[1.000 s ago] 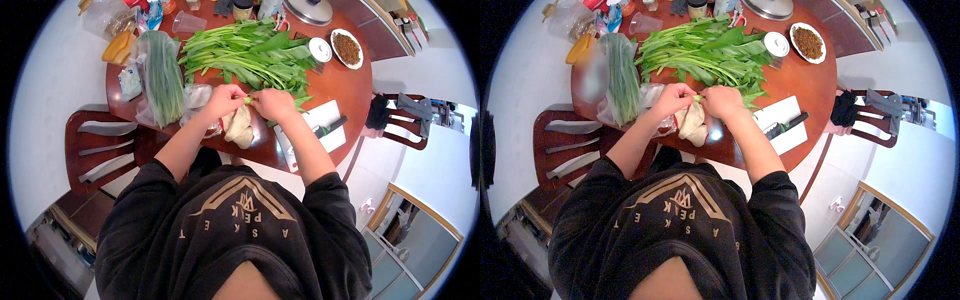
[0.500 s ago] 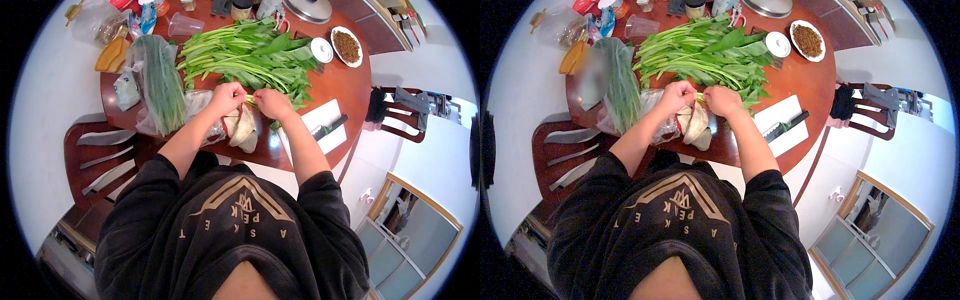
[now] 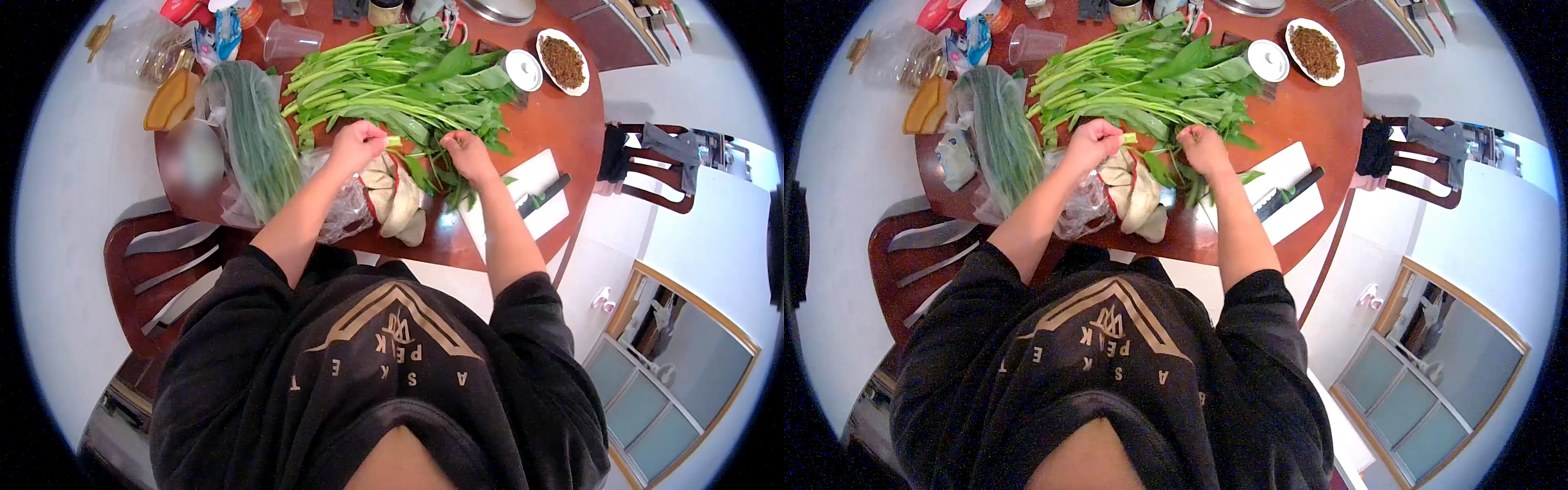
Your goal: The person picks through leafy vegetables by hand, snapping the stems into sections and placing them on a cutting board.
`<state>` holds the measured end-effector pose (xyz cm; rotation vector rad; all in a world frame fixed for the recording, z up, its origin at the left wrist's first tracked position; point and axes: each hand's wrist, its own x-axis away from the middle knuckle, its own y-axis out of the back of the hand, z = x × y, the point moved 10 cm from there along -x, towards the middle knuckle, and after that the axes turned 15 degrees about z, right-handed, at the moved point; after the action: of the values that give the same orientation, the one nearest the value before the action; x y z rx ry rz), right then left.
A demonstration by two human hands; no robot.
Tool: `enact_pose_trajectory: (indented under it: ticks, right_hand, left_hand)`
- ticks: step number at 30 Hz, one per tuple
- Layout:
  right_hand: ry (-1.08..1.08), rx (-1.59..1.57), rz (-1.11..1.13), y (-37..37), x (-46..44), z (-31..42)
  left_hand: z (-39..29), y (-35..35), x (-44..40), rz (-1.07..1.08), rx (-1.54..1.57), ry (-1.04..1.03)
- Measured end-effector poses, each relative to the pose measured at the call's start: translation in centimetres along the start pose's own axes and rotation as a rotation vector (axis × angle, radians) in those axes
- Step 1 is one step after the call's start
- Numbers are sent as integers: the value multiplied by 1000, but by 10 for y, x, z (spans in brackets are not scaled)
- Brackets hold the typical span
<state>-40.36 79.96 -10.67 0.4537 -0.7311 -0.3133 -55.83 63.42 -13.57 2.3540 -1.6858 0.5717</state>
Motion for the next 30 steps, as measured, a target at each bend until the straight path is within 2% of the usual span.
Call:
enact_pose_trajectory:
  ticks: [2, 3, 6, 8, 11, 14, 16, 20, 22, 26, 27, 30]
  right_hand:
    - [-40, 236, 96, 5, 13, 23]
    - [-115, 284, 104, 4, 23, 37]
    - [-10, 378, 45, -1, 31, 81]
    - [152, 542, 42, -20, 36, 106]
    - [143, 752, 147, -37, 35, 112]
    - [179, 810, 154, -43, 34, 112]
    - [199, 803, 121, -44, 36, 113]
    - [91, 532, -31, -39, 31, 99]
    - [65, 356, -116, -38, 31, 89]
    - [-26, -297, -70, -61, 7, 34]
    - [-25, -612, -31, -68, 10, 30]
    - [-137, -1051, 97, -70, 16, 22]
  left_hand:
    - [-15, -14, 0, 43, 198, 10]
    - [-18, -24, -4, 107, 163, 71]
    - [-18, -35, -9, 164, 127, 44]
    - [-22, -37, -7, 159, 6, 3]
    - [-17, -35, -9, 114, -138, -27]
    - [-15, -39, -1, 95, 28, 2]
    - [-13, -39, 6, -16, 226, 11]
    - [-15, -40, 12, -153, 398, 6]
    - [-28, -34, 12, -238, 160, -103]
    - [-79, -38, 30, -313, -382, -317]
    - [-88, -42, 31, -291, -429, -376]
    - [-110, -59, 37, -224, -544, -530]
